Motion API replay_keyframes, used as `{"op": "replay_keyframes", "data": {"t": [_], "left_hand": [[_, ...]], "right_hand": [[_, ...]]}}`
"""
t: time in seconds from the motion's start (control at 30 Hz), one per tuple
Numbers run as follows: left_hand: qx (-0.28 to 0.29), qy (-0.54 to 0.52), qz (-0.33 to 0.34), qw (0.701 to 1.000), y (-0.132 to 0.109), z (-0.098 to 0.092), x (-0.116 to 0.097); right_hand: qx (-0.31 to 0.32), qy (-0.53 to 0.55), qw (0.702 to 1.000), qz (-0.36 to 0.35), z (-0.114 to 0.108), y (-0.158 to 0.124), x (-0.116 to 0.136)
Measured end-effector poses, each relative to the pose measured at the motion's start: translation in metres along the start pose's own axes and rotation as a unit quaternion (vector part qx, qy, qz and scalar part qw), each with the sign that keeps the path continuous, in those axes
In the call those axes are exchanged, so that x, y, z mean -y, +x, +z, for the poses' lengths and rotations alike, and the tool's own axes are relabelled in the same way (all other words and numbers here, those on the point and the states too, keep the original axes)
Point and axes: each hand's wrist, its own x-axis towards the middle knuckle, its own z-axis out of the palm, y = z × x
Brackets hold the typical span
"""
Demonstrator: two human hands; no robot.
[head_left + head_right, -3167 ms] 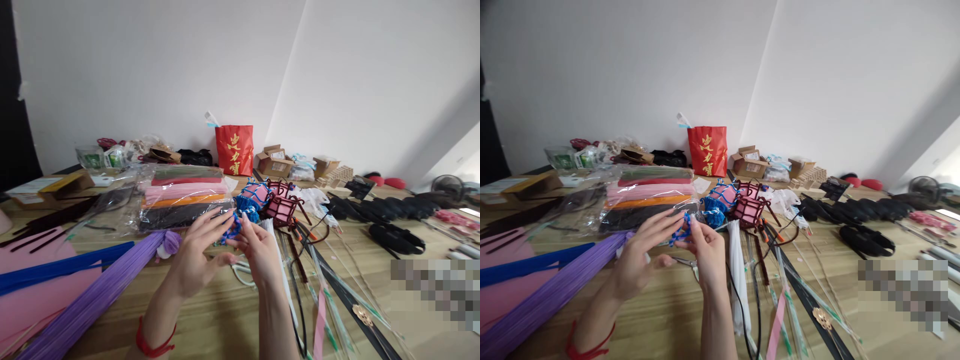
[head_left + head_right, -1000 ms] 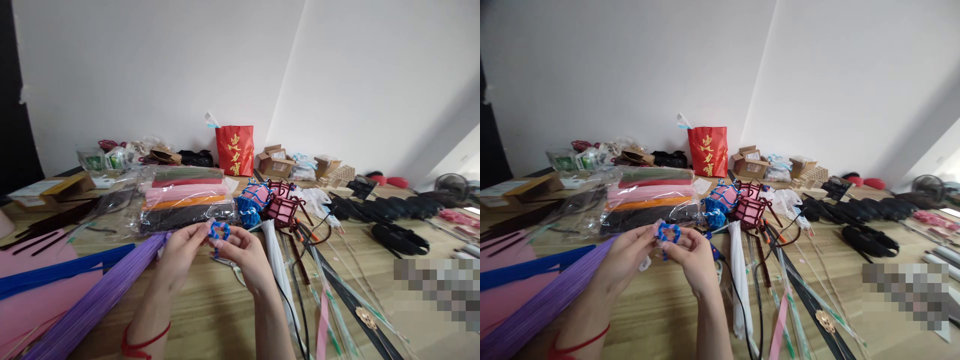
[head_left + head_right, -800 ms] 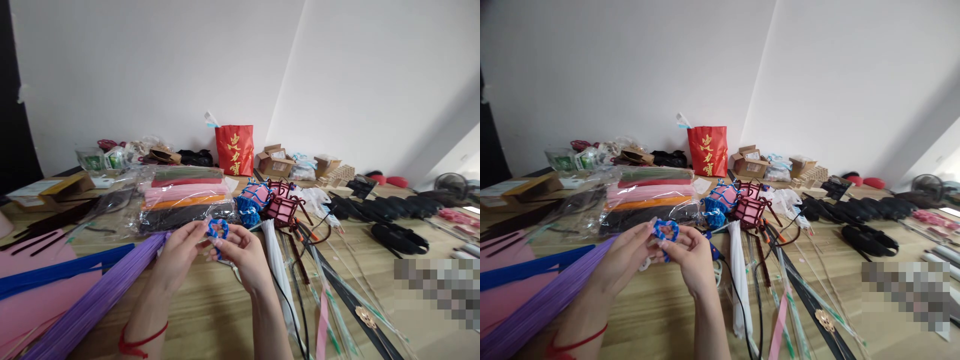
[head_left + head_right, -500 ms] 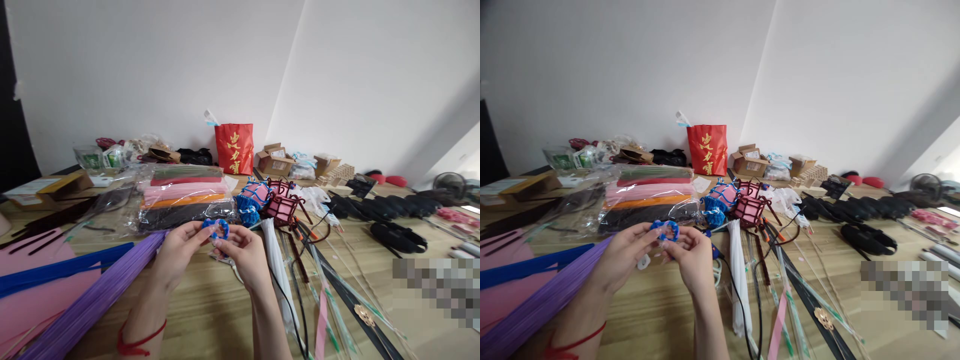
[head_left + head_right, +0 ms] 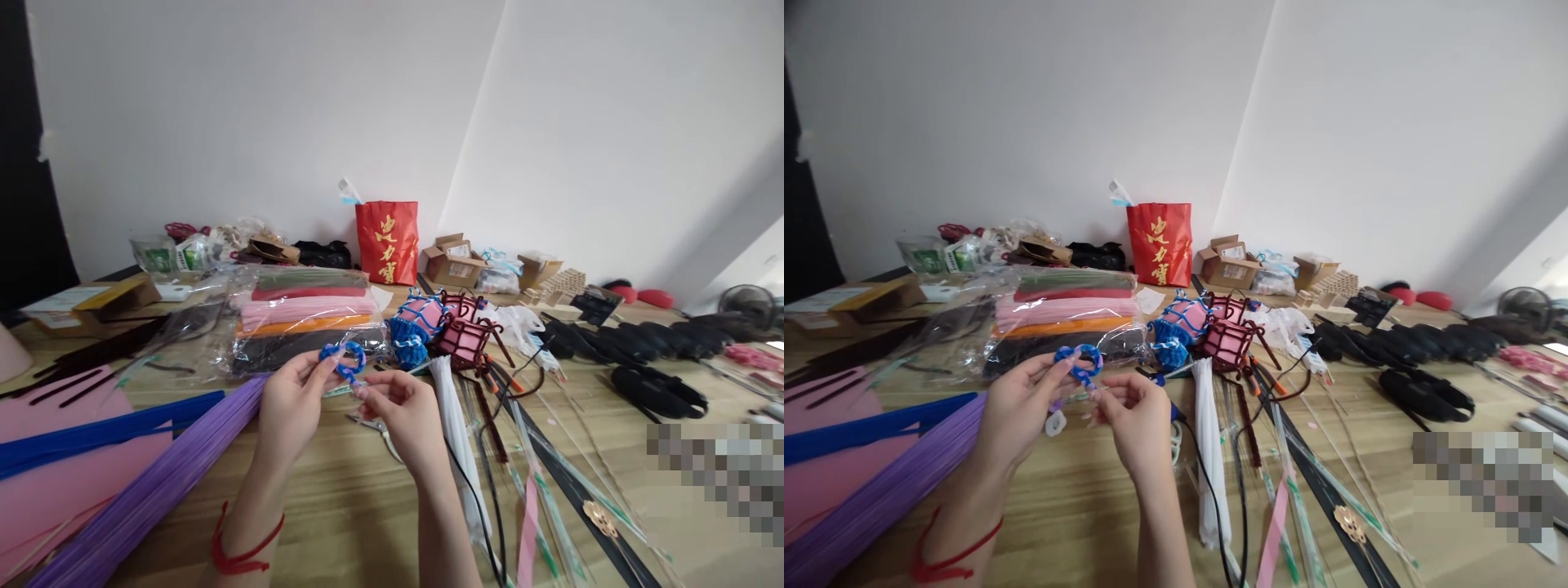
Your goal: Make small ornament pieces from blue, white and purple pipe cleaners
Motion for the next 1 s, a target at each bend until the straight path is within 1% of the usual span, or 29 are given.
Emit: {"op": "replay_keyframes", "data": {"t": [0.13,0.23,0.3,0.4,0.5,0.57,0.7,0.83,0.93,1.0], "left_hand": [[-0.033,0.100,0.051,0.993,0.001,0.000,0.006],[-0.033,0.127,0.074,0.989,0.002,-0.001,0.011],[-0.016,0.117,0.070,0.991,0.003,-0.002,0.013],[0.038,0.094,0.046,0.994,0.004,-0.007,0.011],[0.085,0.097,0.026,0.991,0.003,-0.010,0.007],[0.102,0.117,0.031,0.987,0.002,-0.010,0.004],[0.115,0.180,0.076,0.974,-0.001,-0.008,-0.002],[0.100,0.235,0.128,0.958,-0.003,-0.004,-0.006],[0.122,0.229,0.150,0.954,-0.004,-0.001,-0.005],[0.132,0.186,0.125,0.966,-0.003,0.002,-0.003]], "right_hand": [[-0.029,-0.011,0.999,-0.038,0.000,-0.004,0.004],[-0.046,-0.022,0.997,-0.064,0.000,-0.003,0.007],[-0.054,-0.023,0.996,-0.069,-0.001,-0.002,0.008],[-0.054,-0.005,0.996,-0.071,-0.002,-0.001,0.009],[-0.020,0.012,0.999,-0.049,-0.005,0.001,0.011],[0.007,0.019,0.999,-0.031,-0.007,0.002,0.011],[0.031,0.021,0.999,-0.036,-0.008,0.004,0.008],[0.019,-0.015,0.998,-0.057,-0.005,0.005,0.004],[0.015,-0.029,0.997,-0.066,-0.005,0.006,0.002],[0.018,-0.014,0.997,-0.068,-0.007,0.006,0.003]]}}
